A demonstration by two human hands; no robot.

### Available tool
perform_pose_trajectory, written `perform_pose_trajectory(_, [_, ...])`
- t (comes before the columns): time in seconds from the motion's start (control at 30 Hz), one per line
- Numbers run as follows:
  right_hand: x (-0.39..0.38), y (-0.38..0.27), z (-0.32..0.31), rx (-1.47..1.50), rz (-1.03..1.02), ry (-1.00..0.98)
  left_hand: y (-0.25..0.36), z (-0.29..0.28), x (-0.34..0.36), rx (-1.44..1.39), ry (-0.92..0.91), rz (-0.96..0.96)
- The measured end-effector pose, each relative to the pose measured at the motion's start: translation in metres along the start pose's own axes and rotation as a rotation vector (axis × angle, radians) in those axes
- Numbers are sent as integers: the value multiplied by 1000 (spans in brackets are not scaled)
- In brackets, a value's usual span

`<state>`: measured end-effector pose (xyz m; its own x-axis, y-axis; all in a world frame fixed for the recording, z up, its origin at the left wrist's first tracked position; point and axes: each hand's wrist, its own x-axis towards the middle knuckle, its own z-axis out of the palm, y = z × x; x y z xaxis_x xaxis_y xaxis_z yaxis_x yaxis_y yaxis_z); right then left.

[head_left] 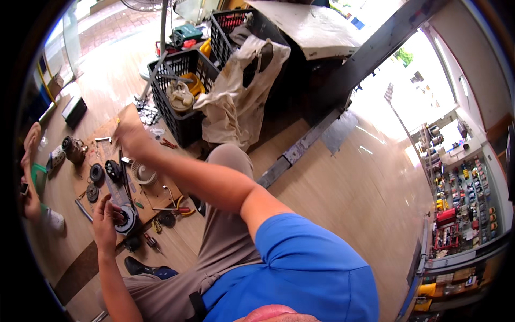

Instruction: The person works on the internal wiring and motor components of a small appliance, using pliers to manipulate the copper coils and electrical leads.

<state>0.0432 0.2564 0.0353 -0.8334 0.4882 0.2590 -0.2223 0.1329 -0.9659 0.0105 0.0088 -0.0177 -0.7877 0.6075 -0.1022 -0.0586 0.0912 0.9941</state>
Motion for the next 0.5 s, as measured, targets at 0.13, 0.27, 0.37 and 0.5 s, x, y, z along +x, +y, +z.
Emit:
perform_pose_trajectory(0.13, [44, -101, -151, 275, 224, 475, 14, -25, 0, 77, -27, -24])
perform_pose_trajectory(0.27, [63, -177, -381, 57, -51, 748, 19, -20, 1, 92, -70, -42])
perform_pose_trajectory(0.37, [-21, -271, -520, -145, -24, 1003, 31, -19, -8, 174, -93, -28])
perform_pose_trajectory(0.5, [-179, -400, -667, -357, -57, 1528, 30, 3, -10, 131, -227, -68])
